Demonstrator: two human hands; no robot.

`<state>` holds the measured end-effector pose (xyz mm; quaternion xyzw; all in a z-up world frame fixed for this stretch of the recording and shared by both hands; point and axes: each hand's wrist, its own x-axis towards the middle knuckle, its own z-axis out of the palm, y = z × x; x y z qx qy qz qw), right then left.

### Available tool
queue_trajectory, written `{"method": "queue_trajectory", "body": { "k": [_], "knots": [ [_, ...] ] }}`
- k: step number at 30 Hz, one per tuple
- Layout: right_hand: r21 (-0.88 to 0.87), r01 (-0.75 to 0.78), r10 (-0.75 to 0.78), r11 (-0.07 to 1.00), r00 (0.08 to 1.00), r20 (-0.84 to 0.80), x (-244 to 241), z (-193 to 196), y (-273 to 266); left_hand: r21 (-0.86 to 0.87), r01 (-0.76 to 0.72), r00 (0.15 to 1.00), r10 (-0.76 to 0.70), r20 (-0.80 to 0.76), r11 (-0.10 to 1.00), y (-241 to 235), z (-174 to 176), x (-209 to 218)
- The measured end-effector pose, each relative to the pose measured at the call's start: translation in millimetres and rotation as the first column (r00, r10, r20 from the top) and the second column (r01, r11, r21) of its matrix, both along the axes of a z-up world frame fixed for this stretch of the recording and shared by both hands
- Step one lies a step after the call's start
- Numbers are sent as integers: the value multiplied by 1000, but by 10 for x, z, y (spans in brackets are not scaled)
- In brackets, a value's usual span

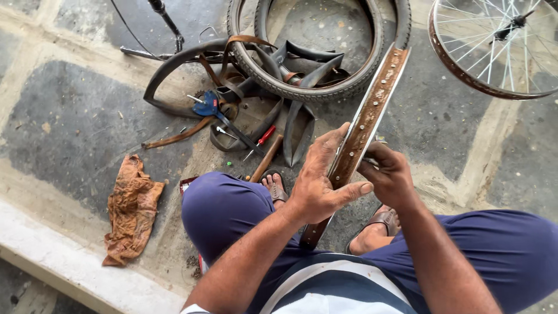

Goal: The person sits on the ground and uses a metal file to smooth the surface of a bicycle rim held between their legs. Nearby, a bicycle frame, spare tires, and various tools are visible on the concrete floor.

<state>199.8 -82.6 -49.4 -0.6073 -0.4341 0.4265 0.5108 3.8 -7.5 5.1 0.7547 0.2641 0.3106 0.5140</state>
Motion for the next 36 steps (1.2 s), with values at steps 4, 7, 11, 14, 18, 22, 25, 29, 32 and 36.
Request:
{"method": "queue_trajectory", "body": {
  "k": [4, 7, 11, 14, 18, 22, 25, 29, 32, 36],
  "knots": [
    [43, -105, 112, 994, 856, -506, 106, -102, -25, 19, -12, 1000, 12, -8, 1000, -83, -11, -15],
    [59, -223, 223, 973, 840, -496, 187, 25, 63, 21, -9, 1000, 9, -27, 1000, -59, 30, 5],
    [-1, -211, 211, 977, 977, -38, 125, 240, 68, -32, 21, 999, -22, -32, 999, -65, 3, 6],
    [234, 40, -164, 971, 825, 540, -137, 278, 104, -20, 31, 999, -32, -33, 999, -63, 9, 39],
    [505, 140, -453, 852, 679, 577, -334, 160, 88, -180, 68, 997, -59, 54, 981, -42, 123, 45],
    [269, 59, -33, 961, 995, -98, -129, -115, -75, 23, 54, 992, -51, -115, 998, 102, 328, 158],
    [345, 23, 148, 938, 875, -462, -57, -412, -84, 63, 26, 986, -15, -165, 998, 280, 404, 409],
    [365, 100, 30, 926, 943, -332, -39, -499, -92, -42, 75, 975, -82, -208, 996, 304, 509, 564],
    [415, 135, 48, 900, 914, -402, 85, -356, -187, -75, 73, 973, -88, -214, 994, 177, 493, 419],
    [401, 160, -13, 902, 938, -345, 128, -215, -225, -116, 96, 989, -108, -102, 989, 21, 345, 109]
  ]
}}
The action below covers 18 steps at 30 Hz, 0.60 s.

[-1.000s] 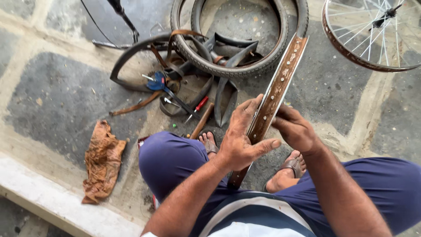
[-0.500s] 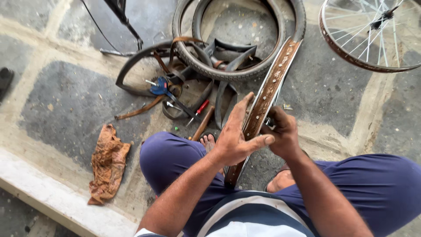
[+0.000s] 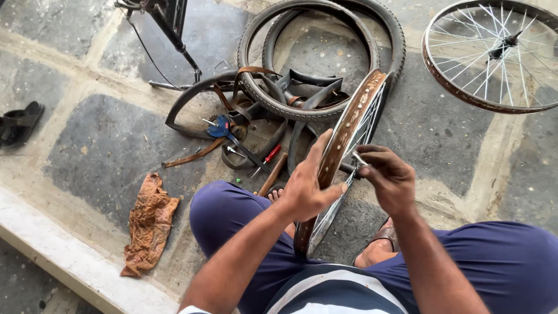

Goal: The person sits on the ground and uses a metal file to smooth the surface of a bicycle rim held between their legs. Nearby, a bicycle frame, spare tires, and various tools are visible on the concrete floor.

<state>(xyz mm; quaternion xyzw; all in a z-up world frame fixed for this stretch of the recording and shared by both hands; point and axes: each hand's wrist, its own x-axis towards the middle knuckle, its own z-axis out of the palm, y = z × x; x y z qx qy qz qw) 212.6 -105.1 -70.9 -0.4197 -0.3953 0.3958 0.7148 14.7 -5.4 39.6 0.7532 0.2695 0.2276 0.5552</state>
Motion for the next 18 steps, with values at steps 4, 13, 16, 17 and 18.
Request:
{"method": "queue_trajectory", "body": {
  "k": [4, 13, 16, 17, 18],
  "knots": [
    [28, -38, 38, 999, 999, 9, -142, 16, 241, 211, 11, 998, 1, -59, 977, -27, -141, -83],
    [-142, -182, 146, 973, 962, -231, -198, 263, 404, 145, 17, 1000, -20, 15, 989, 15, -292, -191],
    [-185, 140, -91, 973, 964, 252, -277, 269, 444, 122, 26, 1000, -25, -3, 992, -13, -345, -174],
    [7, 335, -282, 942, 782, 556, -337, 228, 482, 125, 36, 999, -35, -8, 992, -22, -367, -159],
    [247, 440, -457, 864, 476, 752, -379, 199, 479, 127, 46, 999, -45, -11, 991, -37, -382, -154]
  ]
}}
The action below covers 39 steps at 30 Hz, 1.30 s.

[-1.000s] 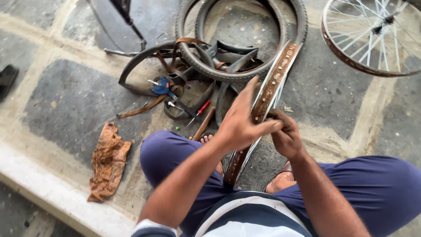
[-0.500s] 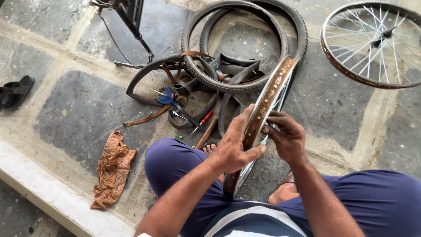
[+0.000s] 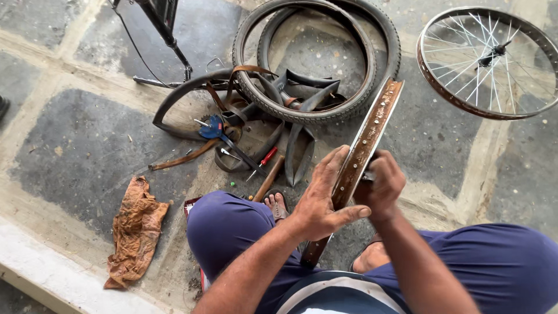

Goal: The person sits on the ground and uses a metal file to smooth the surface of a bicycle rim held between their legs. Nearby, a bicycle frame, spare tires, and various tools are visible on the concrete floor.

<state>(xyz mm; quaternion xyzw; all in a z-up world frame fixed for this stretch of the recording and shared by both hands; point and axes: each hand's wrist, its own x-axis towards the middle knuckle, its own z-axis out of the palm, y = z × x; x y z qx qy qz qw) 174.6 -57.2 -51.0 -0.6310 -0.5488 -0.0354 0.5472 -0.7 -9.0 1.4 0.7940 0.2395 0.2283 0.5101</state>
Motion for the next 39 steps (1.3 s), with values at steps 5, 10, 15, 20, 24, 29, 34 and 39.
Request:
{"method": "queue_trajectory", "body": {
  "k": [5, 10, 15, 20, 24, 29, 34, 39],
  "knots": [
    [-33, -291, 263, 956, 904, -337, 0, -7, -106, 12, -24, 999, 23, 46, 1000, 43, 41, -32],
    [182, -726, 459, 663, 202, -865, 454, 6, -205, 54, -19, 1000, 19, -9, 998, 5, 52, -44],
    [185, -484, 440, 855, 489, -754, 211, -385, -58, -12, -2, 1000, 2, 3, 1000, 5, 41, 8],
    [-213, -276, 90, 937, 782, -617, -10, -758, -140, 22, -14, 1000, 13, 20, 1000, -14, 41, -38],
    [-176, -733, 134, 657, 344, -929, 670, -494, -51, -5, 16, 999, -16, 43, 1000, 43, 46, -38],
    [8, -754, 354, 657, 299, -886, 637, -306, 0, -109, 16, 996, -7, 84, 994, 54, 24, -36],
    [-11, 48, -49, 999, 991, -126, 35, -545, 66, -93, 7, 998, -1, 68, 996, 49, 15, 10],
    [-88, -294, 263, 952, 929, -259, 191, -387, -169, -121, -23, 992, 38, 120, 992, 62, 115, -19]
  ]
}}
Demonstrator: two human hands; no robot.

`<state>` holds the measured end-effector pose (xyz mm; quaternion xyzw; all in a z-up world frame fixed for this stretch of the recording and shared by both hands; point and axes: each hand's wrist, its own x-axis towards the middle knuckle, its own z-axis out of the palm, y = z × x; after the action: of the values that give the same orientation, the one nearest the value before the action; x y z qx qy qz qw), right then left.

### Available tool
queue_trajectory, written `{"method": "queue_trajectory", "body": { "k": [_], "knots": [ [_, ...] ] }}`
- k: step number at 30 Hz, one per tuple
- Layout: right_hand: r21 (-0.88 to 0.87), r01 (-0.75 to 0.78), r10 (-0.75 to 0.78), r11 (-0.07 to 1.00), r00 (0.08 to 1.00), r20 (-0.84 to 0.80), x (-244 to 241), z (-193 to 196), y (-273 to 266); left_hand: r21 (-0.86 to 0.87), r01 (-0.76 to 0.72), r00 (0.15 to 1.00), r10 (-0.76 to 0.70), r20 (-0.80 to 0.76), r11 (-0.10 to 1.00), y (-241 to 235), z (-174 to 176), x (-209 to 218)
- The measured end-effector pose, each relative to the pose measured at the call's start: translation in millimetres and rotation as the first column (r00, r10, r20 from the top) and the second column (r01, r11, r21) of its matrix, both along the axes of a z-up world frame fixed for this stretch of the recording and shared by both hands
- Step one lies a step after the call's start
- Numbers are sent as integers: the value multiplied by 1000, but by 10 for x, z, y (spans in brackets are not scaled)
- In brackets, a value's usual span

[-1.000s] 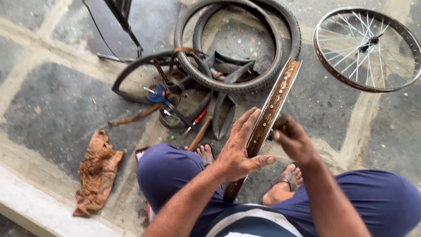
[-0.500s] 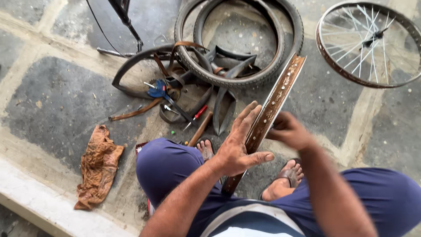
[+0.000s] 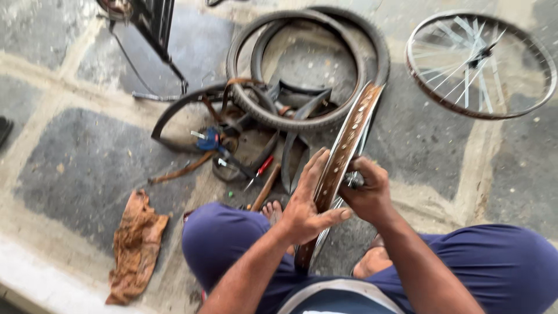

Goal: The person sits on the ground and uses a metal file to smooth the surface of a bicycle rim held between their legs. Nearby, a bicycle frame, spare tires, and various tools are visible on the concrete floor.

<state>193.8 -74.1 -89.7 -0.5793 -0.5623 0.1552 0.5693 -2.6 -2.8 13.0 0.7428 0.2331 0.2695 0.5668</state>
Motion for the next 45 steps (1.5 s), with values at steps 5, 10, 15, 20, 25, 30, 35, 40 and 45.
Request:
{"method": "queue_trajectory", "body": {
  "k": [5, 10, 15, 20, 25, 30, 35, 40, 45],
  "knots": [
    [-49, -453, 262, 890, 597, -759, 418, 305, 70, 42, 9, 998, -6, -56, 999, -35, 48, 28],
    [-25, -672, 420, 740, 491, -763, 437, 428, 242, 57, 16, 992, -9, -125, 998, -53, 1, 72],
    [-70, 294, -286, 953, 952, 105, -93, 396, 82, 28, -16, 995, 19, -99, 999, -31, 14, 64],
    [-382, -425, 317, 821, 895, -315, 215, 435, 268, 164, -22, 985, 50, -163, 986, -76, 36, 84],
    [73, 96, -101, 993, 992, 75, -193, 223, 235, 214, -56, 989, 83, -120, 975, -119, -52, 101],
    [-225, -482, 197, 847, 677, -709, 125, 105, 265, 150, -93, 988, 110, -111, 984, -54, -42, 30],
    [-67, -694, 319, 717, 412, -853, 392, 260, 225, 54, -71, 995, 74, -71, 996, -115, 5, 28],
    [-200, 51, -95, 979, 971, -219, -155, 159, 96, 81, -83, 987, 94, -133, 993, -55, 101, 84],
    [37, -435, 322, 900, 604, -729, 250, -158, -43, 272, -51, 985, 93, -144, 961, 247, 291, 438]
  ]
}}
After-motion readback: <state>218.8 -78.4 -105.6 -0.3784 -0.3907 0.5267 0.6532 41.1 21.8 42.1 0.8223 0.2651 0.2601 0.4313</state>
